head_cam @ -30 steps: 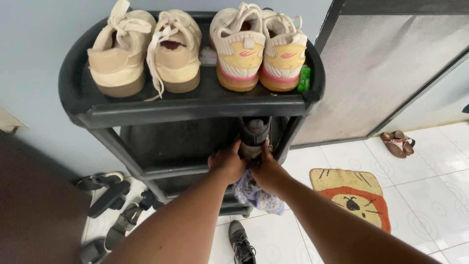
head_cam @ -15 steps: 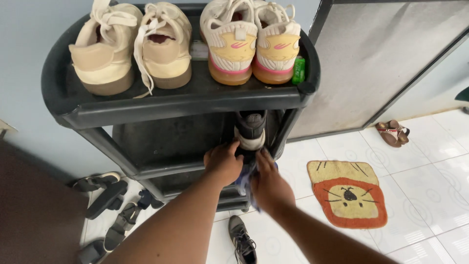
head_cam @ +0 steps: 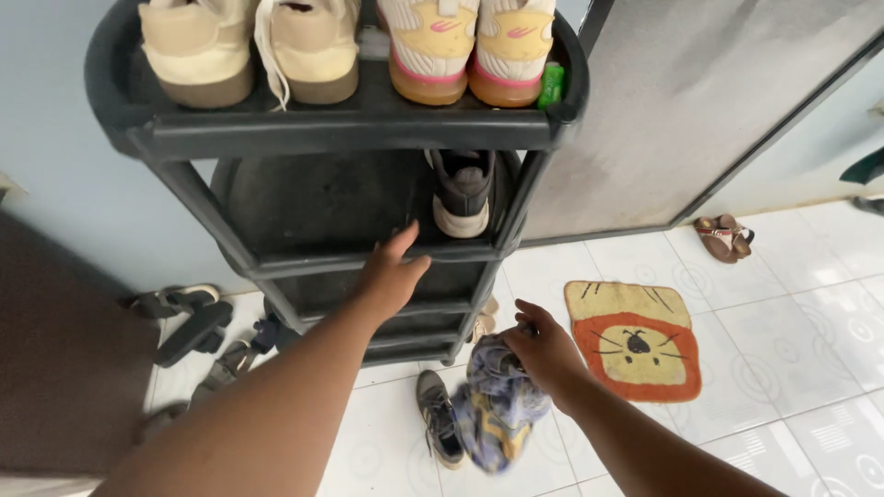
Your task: Cleaning and wiping down several pairs of shoes with a cloth and organizing them on a rack.
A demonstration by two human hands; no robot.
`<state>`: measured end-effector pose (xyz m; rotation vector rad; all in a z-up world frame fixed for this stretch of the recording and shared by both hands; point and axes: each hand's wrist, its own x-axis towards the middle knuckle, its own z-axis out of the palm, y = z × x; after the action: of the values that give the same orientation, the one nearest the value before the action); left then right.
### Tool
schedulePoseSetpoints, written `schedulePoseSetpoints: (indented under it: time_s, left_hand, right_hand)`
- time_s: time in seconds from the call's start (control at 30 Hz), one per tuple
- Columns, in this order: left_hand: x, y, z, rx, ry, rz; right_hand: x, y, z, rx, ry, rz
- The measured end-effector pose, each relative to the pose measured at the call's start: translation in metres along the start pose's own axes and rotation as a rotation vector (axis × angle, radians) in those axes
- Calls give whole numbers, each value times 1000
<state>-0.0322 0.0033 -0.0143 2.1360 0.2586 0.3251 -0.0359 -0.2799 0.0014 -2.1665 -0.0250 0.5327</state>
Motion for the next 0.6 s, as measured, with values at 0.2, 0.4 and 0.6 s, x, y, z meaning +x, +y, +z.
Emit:
schedulePoseSetpoints:
  time_s: [0.2, 0.4, 0.6]
  left_hand:
    - [-149, -24, 36, -576, 51, -322]
    - [-272, 30, 37, -699, 200, -750]
    - [-345, 43, 66, -867, 288, -768]
  right_hand:
    - [-37, 6, -22, 133, -142, 249]
    - [-58, 70, -28, 305, -227, 303]
    - [-92, 134, -29, 336, -244, 276]
